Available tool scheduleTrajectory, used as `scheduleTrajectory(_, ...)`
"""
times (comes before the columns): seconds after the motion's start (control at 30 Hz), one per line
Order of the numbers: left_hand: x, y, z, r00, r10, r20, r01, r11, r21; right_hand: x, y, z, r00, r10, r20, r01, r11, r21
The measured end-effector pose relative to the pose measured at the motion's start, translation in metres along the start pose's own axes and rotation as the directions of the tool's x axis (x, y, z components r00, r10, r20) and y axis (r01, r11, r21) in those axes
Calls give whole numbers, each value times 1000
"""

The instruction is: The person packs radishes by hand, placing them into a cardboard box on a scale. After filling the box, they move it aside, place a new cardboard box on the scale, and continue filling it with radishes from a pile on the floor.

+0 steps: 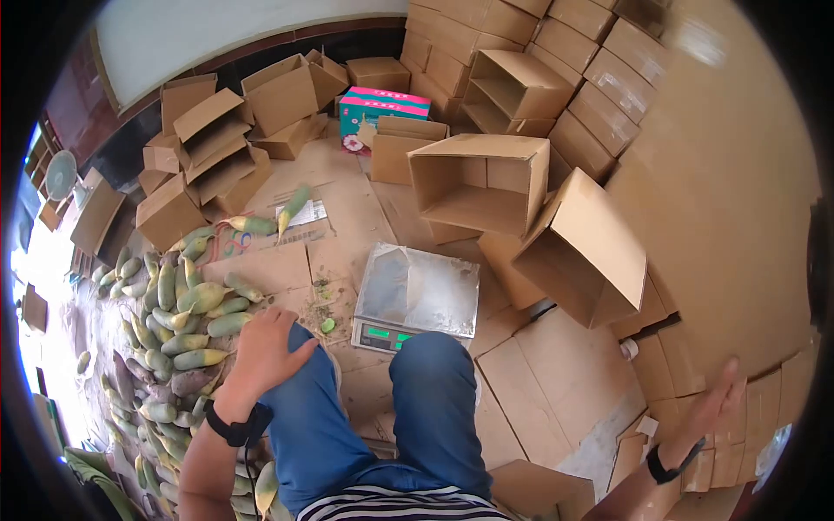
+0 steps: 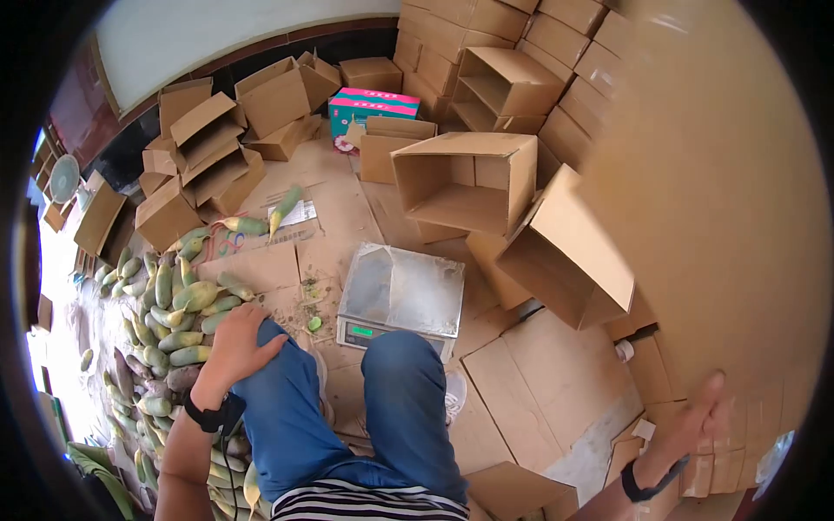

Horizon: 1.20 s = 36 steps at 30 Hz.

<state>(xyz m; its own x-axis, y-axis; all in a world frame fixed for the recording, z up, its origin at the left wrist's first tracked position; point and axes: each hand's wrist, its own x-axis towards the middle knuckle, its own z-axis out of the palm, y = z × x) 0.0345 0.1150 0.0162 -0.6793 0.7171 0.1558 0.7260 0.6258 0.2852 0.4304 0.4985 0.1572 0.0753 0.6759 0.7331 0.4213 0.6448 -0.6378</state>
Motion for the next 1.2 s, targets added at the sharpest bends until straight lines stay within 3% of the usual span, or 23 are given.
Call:
scheduleTrajectory(0.07, -2, -3, -2, 1000, -9, 3, 9, 1000, -17, 7, 3, 16, 939, -200, 278, 227, 971, -68)
scheduleTrajectory(0.17, -8, -8, -3, 1000, -29, 5, 29, 999, -35, -18, -81, 97, 744, -343, 573, 262, 939, 221)
scheduleTrajectory(0.27, -11, -14, -4, 999, -50, 6, 50, 998, -35, -40, -85, 169, 466, -443, 766, 275, 895, 350)
scheduleTrajectory(0.4, -15, -19, -4, 998, -69, 12, 70, 997, -43, -96, -70, 236, 215, -659, 720, 500, 708, 499)
scheduleTrajectory(0.43, -16, -20, -4, 997, -78, 14, 78, 996, -45, -105, -64, 244, 207, -661, 721, 497, 706, 504)
scheduleTrajectory(0.5, -16, -23, -4, 997, -72, 10, 73, 995, -72, -123, -52, 253, 77, -641, 763, 499, 688, 527)
scheduleTrajectory(0.6, -16, -25, -4, 997, -75, 11, 76, 993, -89, -139, -25, 259, 22, -614, 789, 498, 691, 523)
scheduleTrajectory(0.87, -11, -25, -4, 997, -73, 13, 74, 993, -96, -142, 8, 262, 10, -598, 801, 528, 684, 504)
scheduleTrajectory(0.97, -11, -24, -5, 997, -76, 12, 76, 992, -103, -138, 10, 261, -71, -508, 858, 533, 708, 464)
scheduleTrajectory(1.07, -12, -24, -5, 996, -84, 20, 86, 990, -113, -131, -4, 254, -41, -528, 848, 498, 725, 476)
scheduleTrajectory(1.17, -13, -22, -7, 995, -95, 19, 97, 985, -141, -118, -44, 238, 170, -493, 853, 434, 815, 384)
scheduleTrajectory(1.2, -12, -20, -8, 994, -111, 13, 111, 980, -166, -116, -54, 230, 172, -486, 857, 435, 818, 377)
